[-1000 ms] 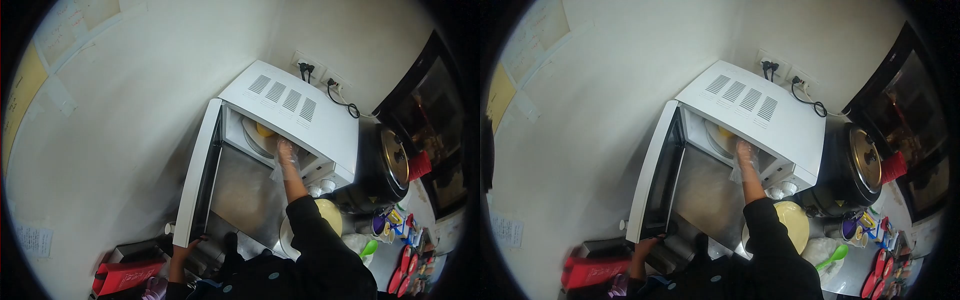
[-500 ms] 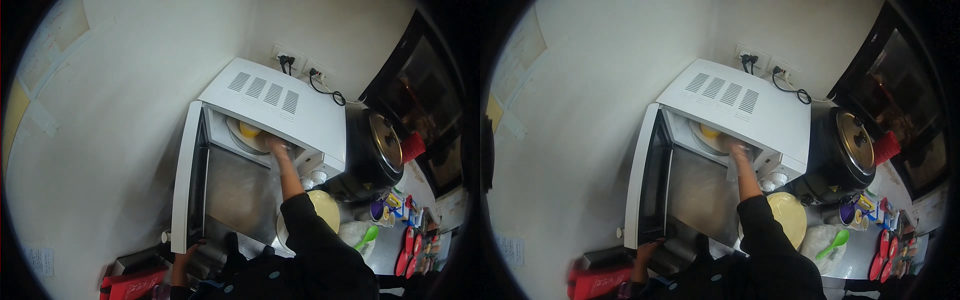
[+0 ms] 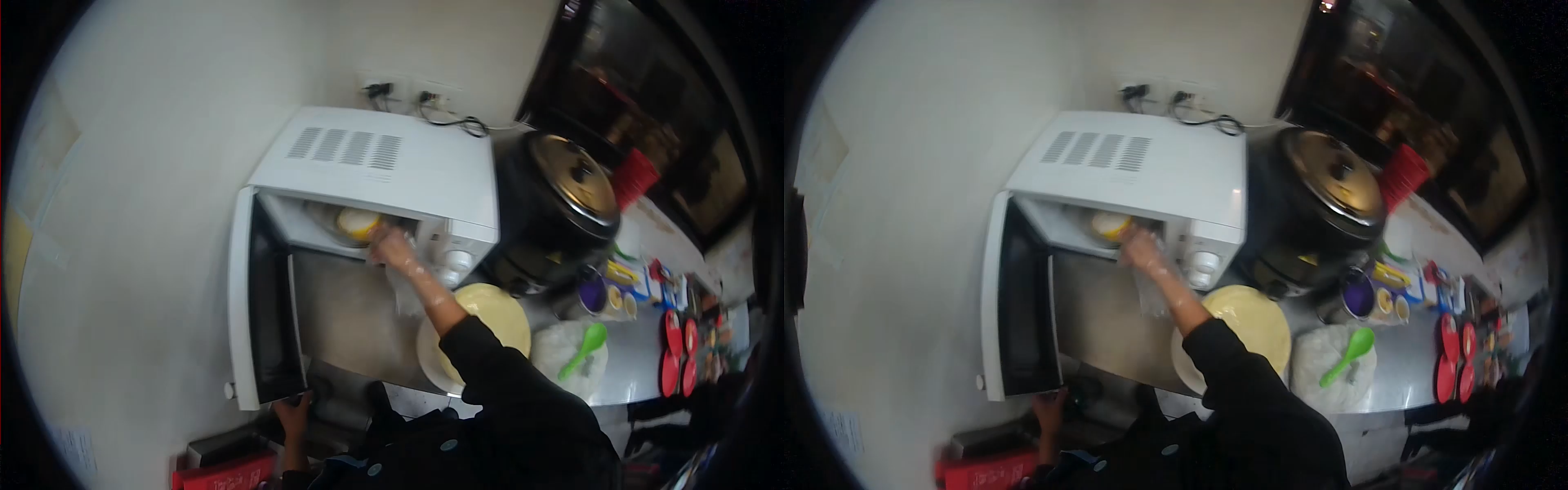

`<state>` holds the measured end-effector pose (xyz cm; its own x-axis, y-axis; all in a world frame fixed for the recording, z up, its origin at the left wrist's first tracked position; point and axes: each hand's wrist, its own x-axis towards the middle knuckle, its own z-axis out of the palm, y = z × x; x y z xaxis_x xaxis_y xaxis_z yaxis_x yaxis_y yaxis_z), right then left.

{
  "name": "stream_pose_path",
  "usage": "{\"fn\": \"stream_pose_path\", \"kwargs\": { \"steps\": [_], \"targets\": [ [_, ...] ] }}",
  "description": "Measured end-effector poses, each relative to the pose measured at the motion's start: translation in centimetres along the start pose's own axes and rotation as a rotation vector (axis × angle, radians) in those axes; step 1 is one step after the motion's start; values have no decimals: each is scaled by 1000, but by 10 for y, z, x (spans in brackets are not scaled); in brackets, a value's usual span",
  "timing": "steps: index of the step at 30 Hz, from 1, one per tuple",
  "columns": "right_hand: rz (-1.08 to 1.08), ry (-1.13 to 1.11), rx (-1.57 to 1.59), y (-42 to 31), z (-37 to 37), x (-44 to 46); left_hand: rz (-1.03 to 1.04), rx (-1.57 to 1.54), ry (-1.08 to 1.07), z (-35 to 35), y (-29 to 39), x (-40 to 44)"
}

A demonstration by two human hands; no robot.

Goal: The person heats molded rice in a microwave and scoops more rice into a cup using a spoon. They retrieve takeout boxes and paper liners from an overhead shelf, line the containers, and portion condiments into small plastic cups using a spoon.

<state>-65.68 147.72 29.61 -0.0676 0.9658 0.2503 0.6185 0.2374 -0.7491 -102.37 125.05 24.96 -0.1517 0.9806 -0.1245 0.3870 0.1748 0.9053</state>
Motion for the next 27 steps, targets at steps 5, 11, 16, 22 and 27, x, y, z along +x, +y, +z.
{"fn": "stream_pose_path", "kwargs": {
  "steps": [5,11,16,22,27],
  "targets": [
    [338,-47,766,-94,-130,-213,212,-171,303,83,-88,-24],
    [352,492,291,-116,-256,-482,300,111,-162,221,-69,-112],
    [633,790,354,-112,-338,-649,352,255,-679,334,-29,-198],
    [727,1227,372,-77,-426,-755,335,365,-1072,449,9,-286],
    [774,1373,204,-1,-487,-832,301,437,-1222,555,28,-340]
  ]
}}
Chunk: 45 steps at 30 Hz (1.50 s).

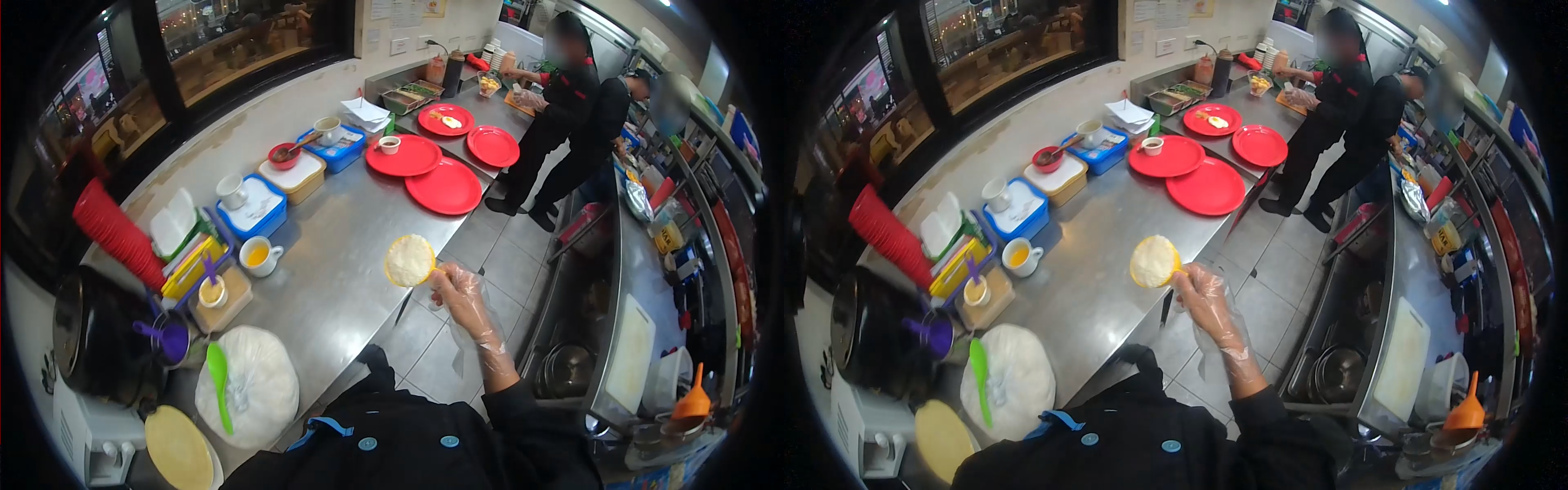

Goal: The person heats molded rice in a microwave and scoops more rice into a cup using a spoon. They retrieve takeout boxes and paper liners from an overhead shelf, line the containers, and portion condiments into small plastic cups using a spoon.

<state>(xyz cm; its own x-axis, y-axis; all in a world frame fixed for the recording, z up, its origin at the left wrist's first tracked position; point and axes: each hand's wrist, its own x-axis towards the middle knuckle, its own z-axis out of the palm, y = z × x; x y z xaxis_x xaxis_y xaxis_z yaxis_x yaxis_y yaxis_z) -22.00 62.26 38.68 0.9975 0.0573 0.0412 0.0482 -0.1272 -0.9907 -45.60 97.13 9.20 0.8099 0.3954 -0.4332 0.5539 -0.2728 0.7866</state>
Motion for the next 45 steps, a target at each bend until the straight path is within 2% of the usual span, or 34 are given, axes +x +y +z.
{"fn": "stream_pose_path", "kwargs": {
  "steps": [2,4,6,12,14,20,22,24,25,26,28,30,32,34,36,37,38,40,41,44,45],
  "targets": [
    [23,50,-103,23,-26,41,-5,19,-49,21,27,38],
    [62,85,-36,34,-49,70,-12,38,-103,43,55,75],
    [179,134,-92,43,-75,99,-16,51,-145,61,80,106],
    [257,230,-157,55,-145,196,-103,46,-174,107,126,156],
    [269,217,-150,65,-165,241,-169,34,-146,123,128,156],
    [114,112,-31,72,-199,373,-416,-21,-12,191,128,115],
    [75,73,-59,71,-200,403,-474,-55,14,221,137,97],
    [61,-20,-269,55,-199,425,-507,-101,42,247,148,85],
    [-93,-90,-458,76,-203,444,-514,-131,59,261,153,79],
    [-92,-122,-453,74,-199,453,-518,-153,70,272,163,77],
    [-424,-260,-605,63,-184,465,-521,-200,104,289,180,72],
    [-411,-360,-564,66,-166,473,-508,-255,147,302,198,71],
    [-761,-453,-602,72,-149,483,-493,-311,184,309,217,74],
    [-780,-509,-583,62,-140,486,-492,-349,198,310,233,84],
    [-910,-542,-702,60,-131,493,-514,-369,181,307,243,93],
    [-1080,-504,-681,62,-128,498,-524,-381,150,307,247,92],
    [-1081,-513,-672,63,-124,498,-532,-383,158,310,252,88],
    [-1024,-664,-1096,60,-117,495,-610,-495,259,326,239,82],
    [-1027,-670,-1091,70,-115,496,-214,-142,159,327,222,71],
    [-1144,-722,-1096,93,-109,499,-295,-160,214,333,202,50],
    [-1121,-617,-1111,84,-109,498,-323,-168,233,335,199,43]
  ]
}}
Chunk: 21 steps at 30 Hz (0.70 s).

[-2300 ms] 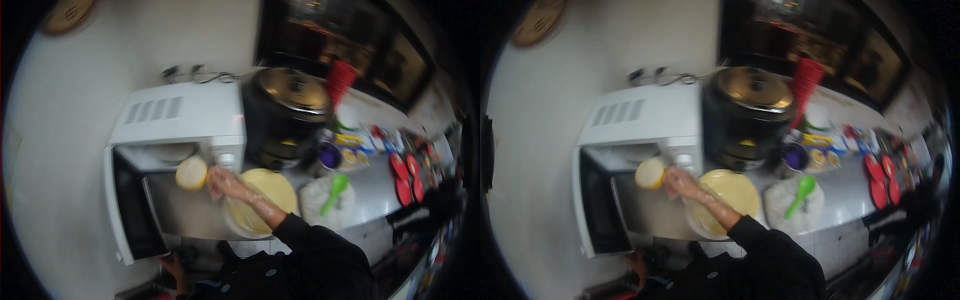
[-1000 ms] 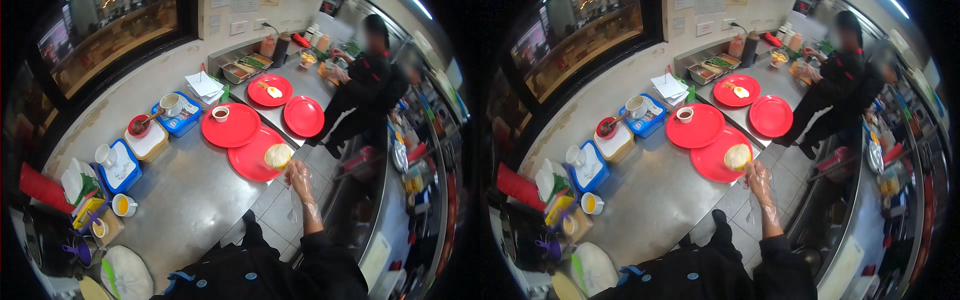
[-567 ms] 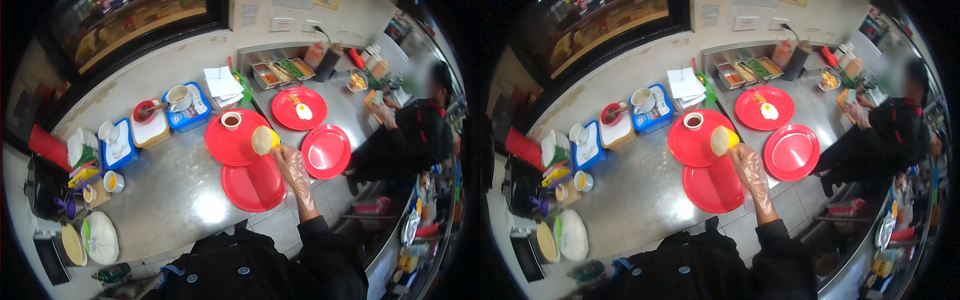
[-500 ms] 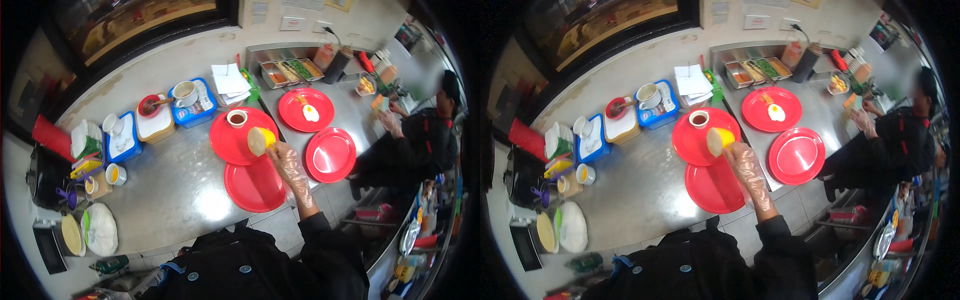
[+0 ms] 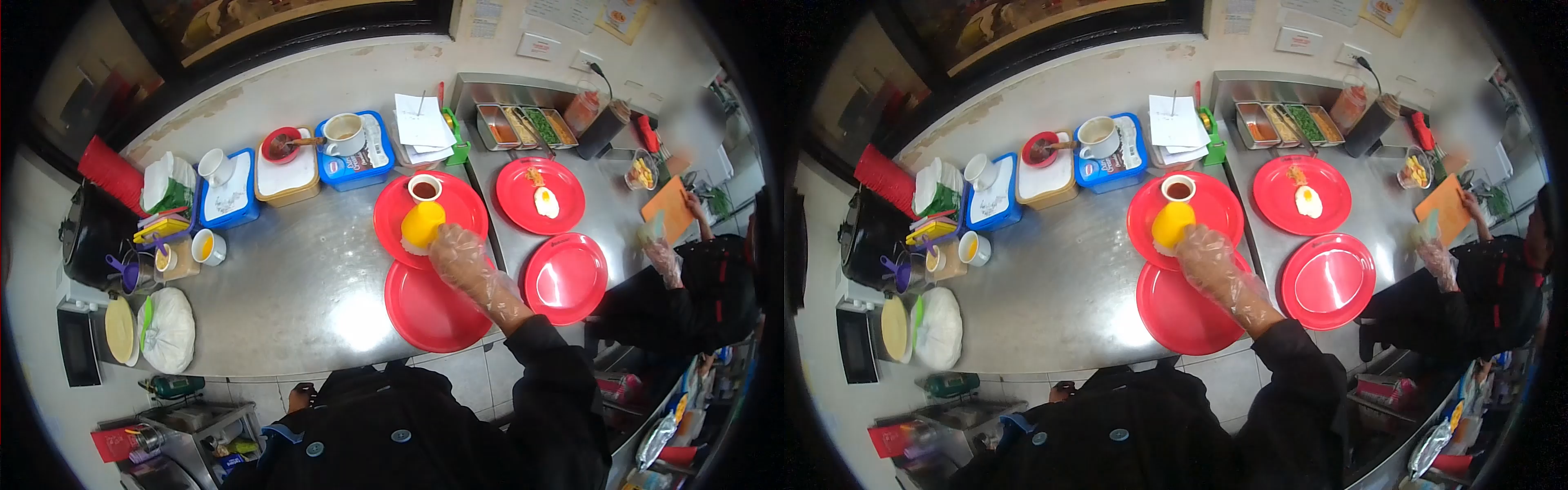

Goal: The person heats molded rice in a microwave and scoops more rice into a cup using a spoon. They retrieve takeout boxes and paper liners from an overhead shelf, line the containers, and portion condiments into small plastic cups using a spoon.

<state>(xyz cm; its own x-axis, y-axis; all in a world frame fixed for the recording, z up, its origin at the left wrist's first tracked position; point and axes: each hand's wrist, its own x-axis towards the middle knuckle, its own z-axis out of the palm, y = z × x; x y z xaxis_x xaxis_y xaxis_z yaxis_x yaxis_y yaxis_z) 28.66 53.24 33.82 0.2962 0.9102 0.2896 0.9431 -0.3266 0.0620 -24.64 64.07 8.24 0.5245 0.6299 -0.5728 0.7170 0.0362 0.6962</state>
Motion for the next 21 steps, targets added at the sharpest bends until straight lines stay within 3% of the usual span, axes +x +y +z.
{"fn": "stream_pose_path", "kwargs": {
  "steps": [5,6,7,8,9,11,15,17,19,20,21],
  "targets": [
    [143,63,-67,16,-41,9,-120,-123,56,-7,-5,-43],
    [181,278,118,16,-52,7,-353,-141,158,0,0,-48],
    [217,489,304,11,-62,6,-357,-148,168,-3,-18,-50],
    [207,491,310,-2,-73,5,-303,2,101,-6,-35,-49],
    [323,426,405,-20,-84,1,-248,150,34,-8,-55,-47],
    [450,300,628,-60,-90,-5,-293,123,59,-9,-72,-45],
    [401,35,1054,-165,-32,-19,-336,33,203,-15,-75,-66],
    [301,-91,1202,-232,9,-20,-85,288,206,-25,-86,-81],
    [482,-274,1482,-310,43,-16,-127,111,196,-42,-107,-94],
    [428,-259,1574,-339,61,-11,-164,85,238,-56,-118,-106],
    [387,-295,1582,-364,66,-4,-332,-146,231,-70,-126,-112]
  ]
}}
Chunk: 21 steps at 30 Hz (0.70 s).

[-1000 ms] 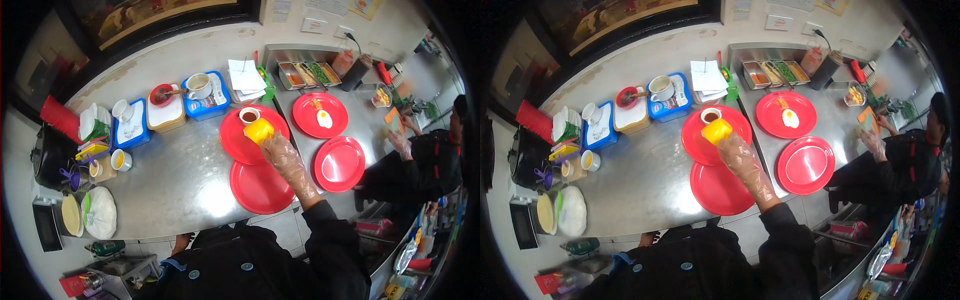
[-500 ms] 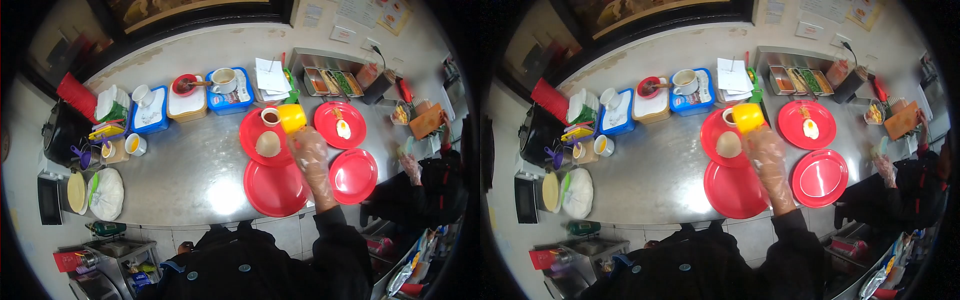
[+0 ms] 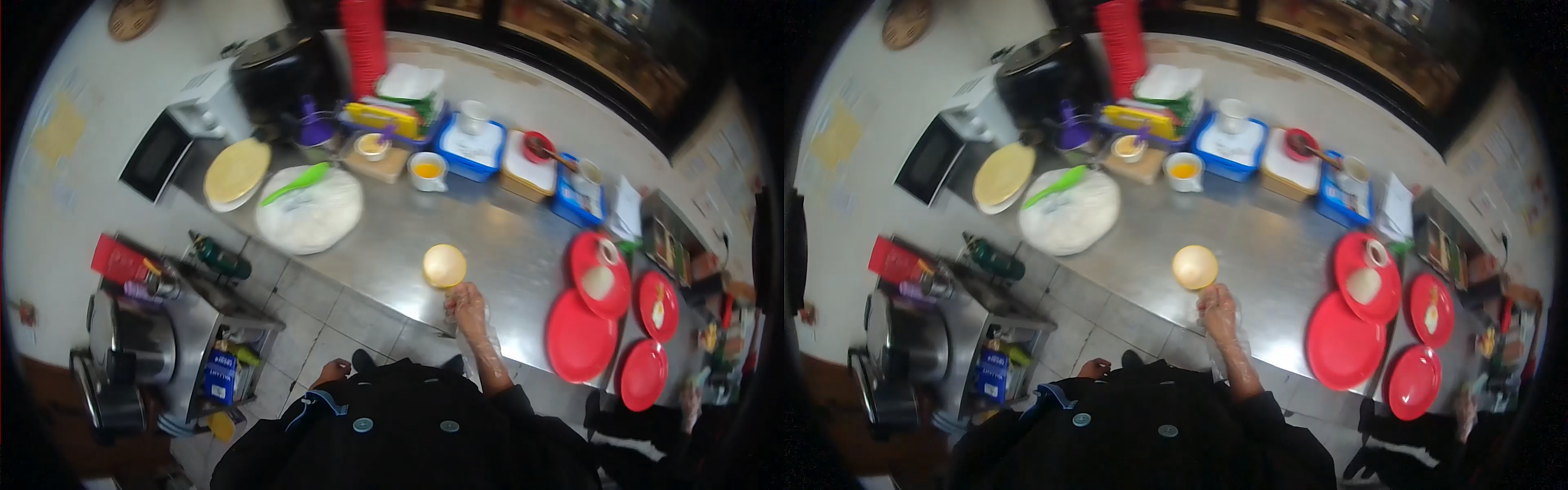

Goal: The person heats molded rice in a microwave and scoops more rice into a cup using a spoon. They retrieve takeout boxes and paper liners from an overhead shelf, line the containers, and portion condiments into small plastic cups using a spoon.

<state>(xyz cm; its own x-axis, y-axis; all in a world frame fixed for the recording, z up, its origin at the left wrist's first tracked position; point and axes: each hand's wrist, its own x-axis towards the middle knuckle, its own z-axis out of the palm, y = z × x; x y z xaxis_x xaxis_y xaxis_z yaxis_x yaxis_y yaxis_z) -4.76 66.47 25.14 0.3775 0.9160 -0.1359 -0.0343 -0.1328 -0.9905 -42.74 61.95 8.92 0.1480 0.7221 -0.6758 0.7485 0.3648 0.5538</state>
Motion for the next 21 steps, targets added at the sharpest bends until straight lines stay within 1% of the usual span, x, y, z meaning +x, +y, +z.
{"fn": "stream_pose_path", "kwargs": {
  "steps": [1,2,4,6,7,8,9,10,11,12,14,16,17,18,19,20,21],
  "targets": [
    [72,39,12,0,22,10,-175,-209,-40,-17,-7,3],
    [143,86,20,0,38,19,-179,-236,-24,-36,-15,3],
    [-75,99,-105,28,51,42,-71,-238,145,-76,-35,4],
    [-34,138,-155,15,56,49,221,-225,478,-119,-33,18],
    [-228,343,-512,15,57,51,330,-340,506,-143,-32,42],
    [-333,431,-691,2,64,49,398,-406,531,-172,-17,60],
    [-425,545,-875,-13,74,46,536,-299,635,-204,21,58],
    [-188,480,-825,-70,88,30,636,-346,649,-235,58,60],
    [48,416,-767,-100,101,22,718,-235,745,-260,89,69],
    [51,419,-774,-93,112,27,684,-257,703,-285,127,67],
    [-311,319,-641,-74,133,43,826,110,900,-317,184,78],
    [-308,24,-837,-103,181,52,896,181,925,-326,228,85],
    [-496,15,-944,-104,206,63,893,178,924,-326,235,95],
    [-685,6,-1043,-101,227,74,894,301,927,-327,241,106],
    [-685,5,-1039,-79,245,92,894,427,929,-332,246,117],
    [-686,-51,-1017,-47,263,118,893,432,933,-340,249,128],
    [-679,-107,-994,-46,279,130,829,393,776,-347,250,135]
  ]
}}
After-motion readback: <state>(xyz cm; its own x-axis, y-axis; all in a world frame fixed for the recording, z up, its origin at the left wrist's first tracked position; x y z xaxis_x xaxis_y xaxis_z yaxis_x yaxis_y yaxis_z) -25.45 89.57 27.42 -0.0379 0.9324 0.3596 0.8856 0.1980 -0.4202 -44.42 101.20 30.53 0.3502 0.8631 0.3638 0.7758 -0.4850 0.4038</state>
